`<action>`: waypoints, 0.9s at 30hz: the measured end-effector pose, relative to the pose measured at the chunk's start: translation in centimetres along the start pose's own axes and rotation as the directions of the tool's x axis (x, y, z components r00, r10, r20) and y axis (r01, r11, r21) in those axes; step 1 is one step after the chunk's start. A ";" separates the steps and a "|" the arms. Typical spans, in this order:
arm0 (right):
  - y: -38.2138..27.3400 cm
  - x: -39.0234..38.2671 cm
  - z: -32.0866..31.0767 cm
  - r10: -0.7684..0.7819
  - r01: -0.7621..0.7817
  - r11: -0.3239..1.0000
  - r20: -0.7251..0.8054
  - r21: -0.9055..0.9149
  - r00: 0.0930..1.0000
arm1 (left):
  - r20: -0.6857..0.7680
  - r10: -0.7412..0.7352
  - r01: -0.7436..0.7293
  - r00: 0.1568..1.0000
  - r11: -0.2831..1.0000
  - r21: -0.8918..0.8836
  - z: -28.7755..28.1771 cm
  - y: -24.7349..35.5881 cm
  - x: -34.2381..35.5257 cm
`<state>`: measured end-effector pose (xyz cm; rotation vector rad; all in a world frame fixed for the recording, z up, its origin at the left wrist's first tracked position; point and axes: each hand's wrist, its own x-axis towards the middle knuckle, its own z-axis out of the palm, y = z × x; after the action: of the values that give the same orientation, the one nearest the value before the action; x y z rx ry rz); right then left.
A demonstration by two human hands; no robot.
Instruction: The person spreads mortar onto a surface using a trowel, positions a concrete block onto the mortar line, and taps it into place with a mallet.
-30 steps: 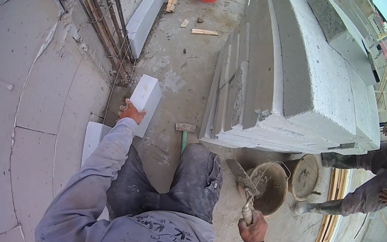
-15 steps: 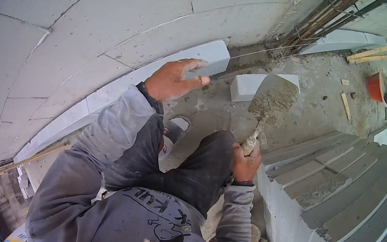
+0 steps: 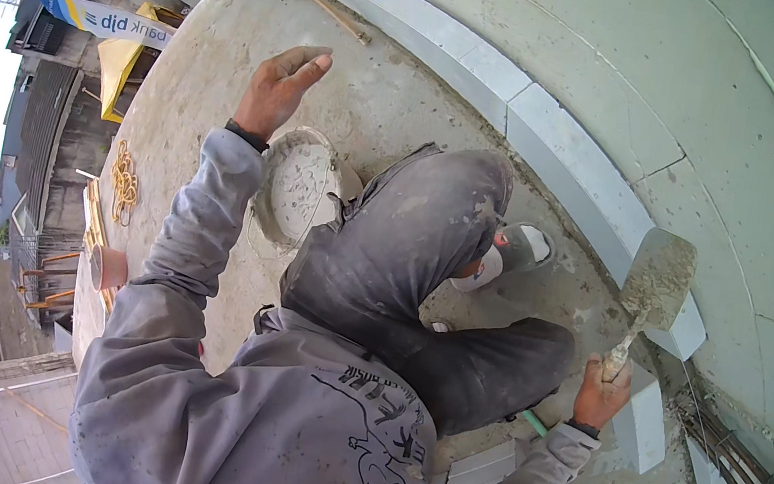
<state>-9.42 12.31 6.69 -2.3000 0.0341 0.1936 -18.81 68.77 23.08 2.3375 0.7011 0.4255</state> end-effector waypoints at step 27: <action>-47.2 -4.0 38.3 -0.120 0.996 0.089 0.993 -0.004 0.015 | 0.177 -0.644 0.589 0.745 0.758 0.281 1.9 -12.1 -24.2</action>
<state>-14.22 72.23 16.73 -2.2635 -2.3635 0.9995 -41.88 61.57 10.81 2.1098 1.3759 -0.2745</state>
